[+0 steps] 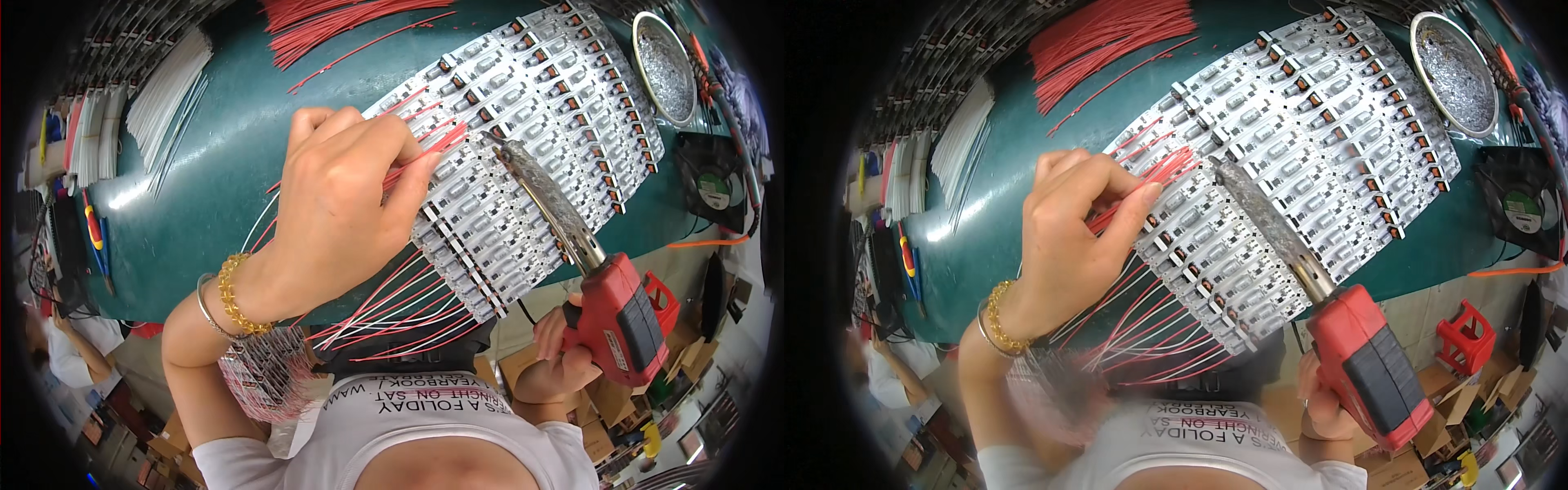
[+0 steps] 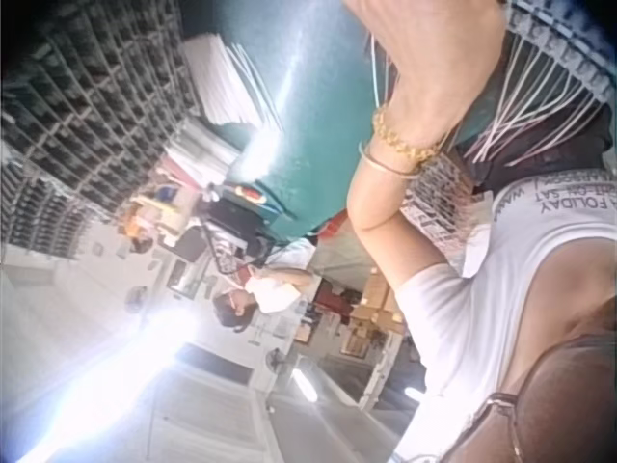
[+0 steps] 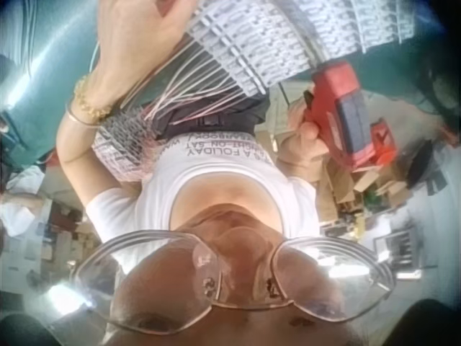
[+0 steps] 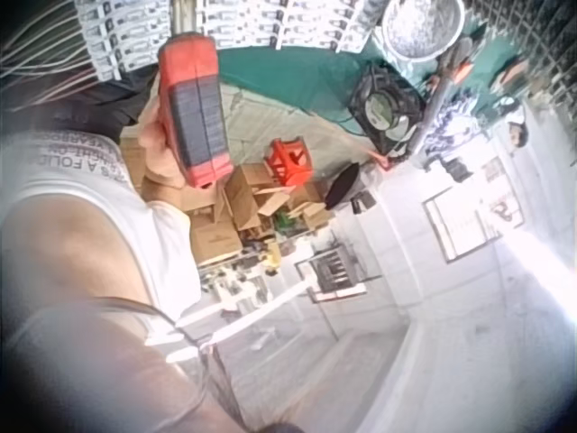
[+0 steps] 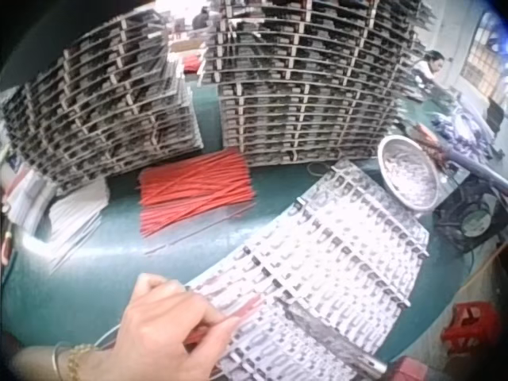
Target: The person uses a soldering iron to attach red and white wires to a grid of electronic components on a workbench. The person repeatedly picks up individual wires, positions them on the component grid, and applies the soldering iron to secure them in place.
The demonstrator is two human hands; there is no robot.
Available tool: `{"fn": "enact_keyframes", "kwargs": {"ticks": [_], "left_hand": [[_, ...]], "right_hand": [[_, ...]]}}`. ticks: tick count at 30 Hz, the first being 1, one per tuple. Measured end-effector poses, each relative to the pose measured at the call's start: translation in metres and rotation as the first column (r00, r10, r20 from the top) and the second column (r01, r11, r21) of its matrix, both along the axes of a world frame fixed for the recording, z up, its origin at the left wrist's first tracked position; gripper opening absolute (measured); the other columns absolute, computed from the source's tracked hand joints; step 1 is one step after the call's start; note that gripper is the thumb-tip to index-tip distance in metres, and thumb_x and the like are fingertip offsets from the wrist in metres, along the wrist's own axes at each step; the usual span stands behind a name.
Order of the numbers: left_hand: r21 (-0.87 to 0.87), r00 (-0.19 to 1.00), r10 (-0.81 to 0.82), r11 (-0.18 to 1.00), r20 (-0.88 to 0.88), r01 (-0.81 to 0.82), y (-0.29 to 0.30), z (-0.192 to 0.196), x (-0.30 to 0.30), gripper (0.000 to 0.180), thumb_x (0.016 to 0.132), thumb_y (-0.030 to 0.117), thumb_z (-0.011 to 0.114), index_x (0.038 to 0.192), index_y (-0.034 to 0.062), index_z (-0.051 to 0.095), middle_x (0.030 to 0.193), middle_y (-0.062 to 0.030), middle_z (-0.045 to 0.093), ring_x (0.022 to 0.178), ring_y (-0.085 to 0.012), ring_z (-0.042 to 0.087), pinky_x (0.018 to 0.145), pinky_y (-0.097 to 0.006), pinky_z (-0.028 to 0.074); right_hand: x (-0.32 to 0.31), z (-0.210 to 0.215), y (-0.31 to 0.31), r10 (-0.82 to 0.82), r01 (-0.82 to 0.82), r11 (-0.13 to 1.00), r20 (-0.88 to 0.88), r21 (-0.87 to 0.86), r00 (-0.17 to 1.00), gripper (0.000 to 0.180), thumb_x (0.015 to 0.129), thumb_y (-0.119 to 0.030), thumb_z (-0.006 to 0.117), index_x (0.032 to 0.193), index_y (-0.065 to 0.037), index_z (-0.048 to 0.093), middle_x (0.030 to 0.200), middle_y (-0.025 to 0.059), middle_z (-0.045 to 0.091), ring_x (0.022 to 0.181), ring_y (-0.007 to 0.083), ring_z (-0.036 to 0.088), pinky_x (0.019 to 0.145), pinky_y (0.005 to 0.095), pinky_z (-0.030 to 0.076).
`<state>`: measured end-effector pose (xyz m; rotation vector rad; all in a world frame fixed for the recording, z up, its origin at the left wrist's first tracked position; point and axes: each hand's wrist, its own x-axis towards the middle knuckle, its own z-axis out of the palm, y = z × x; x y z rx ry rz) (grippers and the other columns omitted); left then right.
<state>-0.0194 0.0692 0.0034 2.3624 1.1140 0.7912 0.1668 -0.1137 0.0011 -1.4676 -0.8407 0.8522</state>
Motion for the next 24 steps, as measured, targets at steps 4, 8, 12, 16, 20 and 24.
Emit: {"fn": "enact_keyframes", "kwargs": {"ticks": [4,8,12,16,20,24], "left_hand": [[0.016,1.0,0.0,1.0,-0.001,0.0,0.0,0.0,0.002,0.012,0.074,0.006,0.07,0.069,0.0049,0.059,0.061,-0.0032,0.055,0.056,-0.0183,0.046,0.067,-0.031,0.034],[0.001,1.0,0.009,1.0,-0.019,-0.009,0.0,0.001,0.002,0.011,0.074,0.006,0.07,0.069,0.0048,0.06,0.061,-0.0032,0.055,0.056,-0.0183,0.047,0.066,-0.031,0.035],[0.111,1.0,0.023,0.994,0.002,-0.023,0.001,0.006,0.0,0.008,0.074,0.004,0.069,0.07,0.0048,0.062,0.062,-0.0038,0.059,0.056,-0.0172,0.051,0.07,-0.032,0.037],[0.211,0.995,-0.021,0.978,0.098,0.0,0.002,0.012,-0.002,0.01,0.073,0.007,0.069,0.069,0.0075,0.06,0.055,0.0008,0.055,0.05,-0.0161,0.051,0.069,-0.032,0.036],[-0.074,0.998,-0.03,0.997,0.049,0.034,-0.008,0.006,0.008,0.011,0.074,0.005,0.071,0.069,0.0053,0.061,0.062,-0.0018,0.057,0.058,-0.0153,0.05,0.076,-0.031,0.036],[0.048,0.999,-0.034,0.998,0.005,0.034,-0.01,-0.002,0.01,0.013,0.073,0.006,0.071,0.068,0.0067,0.059,0.062,-0.001,0.055,0.057,-0.0174,0.047,0.072,-0.033,0.035]], "right_hand": [[-0.001,0.0,0.001,0.026,-0.026,1.0,-0.006,-0.004,1.0,0.076,0.08,-0.053,0.062,0.116,0.012,0.044,0.045,-0.0014,0.042,0.035,0.0084,0.04,0.038,0.0226,0.034],[0.0,0.001,0.002,0.066,-0.067,0.998,-0.042,-0.001,0.997,0.077,0.08,-0.054,0.06,0.117,0.012,0.043,0.044,-0.002,0.042,0.035,0.0081,0.04,0.038,0.0224,0.035],[0.003,0.0,-0.004,0.043,-0.042,0.999,-0.065,0.027,0.997,0.08,0.08,-0.056,0.059,0.118,0.012,0.041,0.044,-0.0023,0.042,0.034,0.0086,0.039,0.039,0.0227,0.036],[0.008,0.002,-0.006,0.031,-0.029,0.999,-0.11,0.026,0.993,0.083,0.079,-0.058,0.058,0.119,0.012,0.04,0.044,-0.0021,0.042,0.034,0.0093,0.039,0.04,0.0235,0.037],[0.012,0.0,-0.015,0.014,-0.013,1.0,-0.139,0.009,0.99,0.083,0.078,-0.059,0.058,0.119,0.011,0.04,0.044,-0.0011,0.044,0.035,0.01,0.04,0.04,0.0241,0.038],[0.01,-0.002,-0.015,0.037,-0.03,0.999,-0.144,0.045,0.989,0.079,0.079,-0.056,0.059,0.118,0.011,0.041,0.045,0.0,0.045,0.035,0.0111,0.042,0.04,0.0245,0.038]]}}
